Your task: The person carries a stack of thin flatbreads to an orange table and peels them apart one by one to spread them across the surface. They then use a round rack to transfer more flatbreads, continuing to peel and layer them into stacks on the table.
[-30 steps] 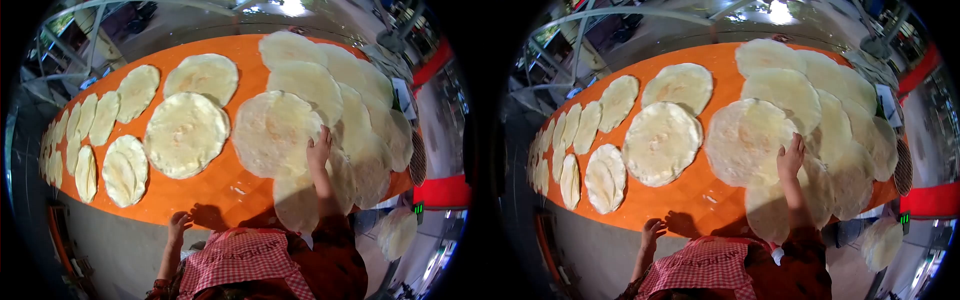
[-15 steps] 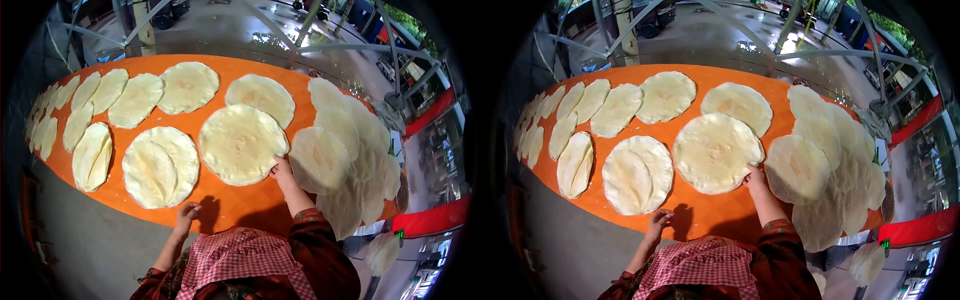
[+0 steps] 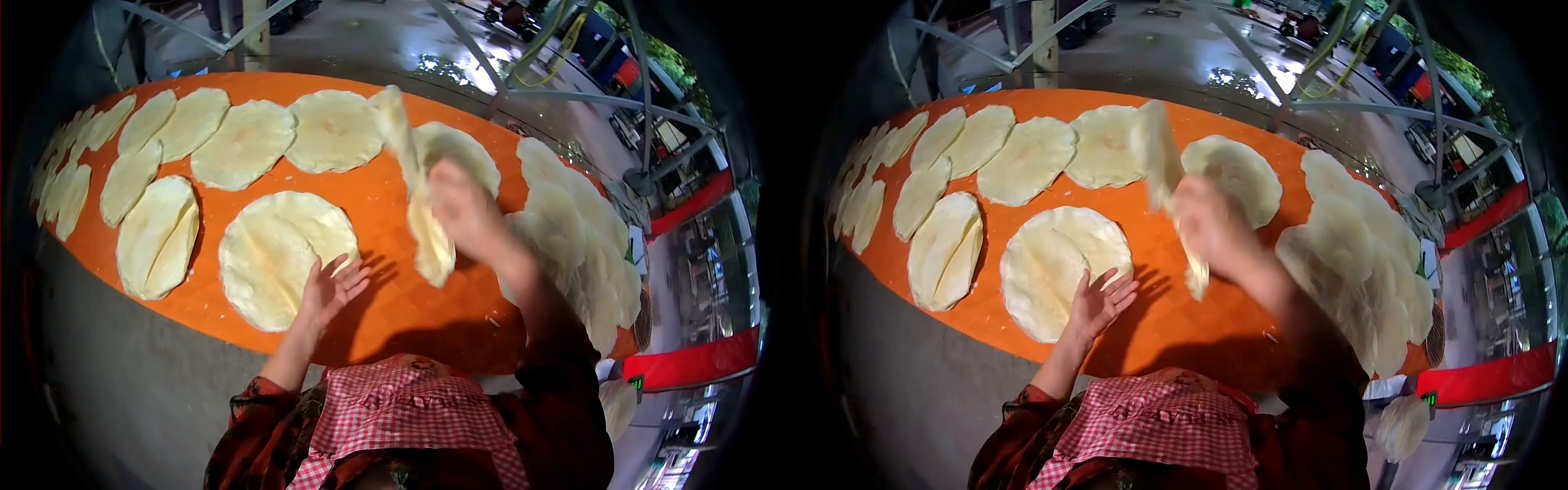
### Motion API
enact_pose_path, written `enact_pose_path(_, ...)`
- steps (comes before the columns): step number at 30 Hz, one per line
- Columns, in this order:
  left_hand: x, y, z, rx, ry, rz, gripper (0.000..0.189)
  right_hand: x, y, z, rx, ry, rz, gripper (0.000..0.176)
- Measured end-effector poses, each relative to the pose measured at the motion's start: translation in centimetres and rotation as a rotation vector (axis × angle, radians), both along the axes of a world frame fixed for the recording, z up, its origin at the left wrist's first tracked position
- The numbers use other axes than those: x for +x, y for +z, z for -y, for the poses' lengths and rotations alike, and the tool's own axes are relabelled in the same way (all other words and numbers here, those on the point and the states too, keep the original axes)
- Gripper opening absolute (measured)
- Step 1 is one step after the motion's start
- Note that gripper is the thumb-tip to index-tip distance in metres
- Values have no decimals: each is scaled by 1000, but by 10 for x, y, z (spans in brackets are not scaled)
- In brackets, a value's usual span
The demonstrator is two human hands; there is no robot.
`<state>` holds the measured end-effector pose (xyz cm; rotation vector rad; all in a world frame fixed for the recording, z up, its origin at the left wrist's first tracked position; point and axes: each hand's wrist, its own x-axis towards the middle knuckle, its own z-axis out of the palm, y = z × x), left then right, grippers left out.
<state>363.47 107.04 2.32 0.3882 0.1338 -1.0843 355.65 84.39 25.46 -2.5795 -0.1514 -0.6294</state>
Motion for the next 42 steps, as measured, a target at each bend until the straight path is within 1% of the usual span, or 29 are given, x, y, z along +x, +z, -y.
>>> enact_pose_path(1,3,-5,5,-98,-7,-65,57,-13,-4,-18,-128,133,-27,18)
enact_pose_path(3,2,-18,10,-202,11,-119,63,-38,-26,-54,-292,228,-114,16)
enact_pose_path(4,2,-34,11,-199,53,-52,66,-50,-43,-63,-293,277,-158,16)
enact_pose_path(5,-4,-23,5,-83,76,56,63,-62,-66,-63,-267,303,-272,16)
enact_pose_path(6,-10,-11,-1,40,91,160,60,-70,-90,-54,-262,310,-305,18)
enact_pose_path(7,-9,-21,-1,-28,77,72,61,-80,-116,-42,-256,313,-340,19)
enact_pose_path(9,-9,-43,1,-170,50,-106,61,-102,-168,-13,-323,198,-426,27)
enact_pose_path(10,-13,-43,2,-247,39,-188,62,-109,-172,-11,-423,109,-644,40)
enact_pose_path(13,-29,-38,5,-24,104,-41,62,-97,-203,-30,3,11,-550,50)
enact_pose_path(14,-31,-38,4,58,93,-34,64,-81,-191,-51,300,20,-532,59)
enact_pose_path(16,-37,-23,8,184,57,23,64,-53,-185,-94,608,5,-399,63)
enact_pose_path(17,-39,-15,11,245,43,57,65,-44,-186,-106,562,-51,-392,65)
enact_pose_path(19,-45,-7,12,290,16,130,67,-34,-199,-117,427,-169,-338,61)
enact_pose_path(22,-49,-1,9,353,13,120,68,-38,-222,-107,651,-182,-384,52)
enact_pose_path(25,-51,8,6,255,-35,140,68,-44,-219,-96,836,-123,-463,52)
enact_pose_path(26,-52,9,7,263,-4,144,68,-45,-207,-97,902,-75,-421,41)
enact_pose_path(28,-54,11,10,275,63,159,70,-49,-209,-92,981,-111,-428,35)
enact_pose_path(29,-54,13,10,240,81,124,65,-51,-209,-90,1022,-128,-431,32)
enact_pose_path(30,-55,15,8,205,95,89,60,-53,-209,-86,930,-157,-411,27)
enact_pose_path(31,-56,16,5,172,106,54,56,-54,-212,-90,988,-190,-413,26)
enact_pose_path(33,-55,-3,-5,331,40,282,46,-53,-219,-100,1095,-283,-394,25)
enact_pose_path(34,-55,-11,-2,381,-21,403,41,-51,-215,-99,678,-347,-449,27)
enact_pose_path(35,-58,-1,2,441,74,349,35,-52,-208,-104,533,-385,-403,26)
enact_pose_path(36,-49,-15,-3,660,-35,398,27,-55,-208,-102,453,-349,-350,19)
enact_pose_path(37,-59,12,2,745,123,342,22,-51,-211,-93,344,-365,-482,15)
enact_pose_path(38,-48,-20,-8,825,101,418,23,-45,-211,-82,213,-399,-366,12)
enact_pose_path(39,-40,-46,-18,739,124,441,24,-43,-208,-59,307,-468,-376,13)
enact_pose_path(40,-39,-49,-21,665,215,385,25,-37,-205,-32,407,-522,-385,13)
enact_pose_path(42,-31,-73,-38,687,251,296,28,-59,-171,44,588,-569,-260,16)
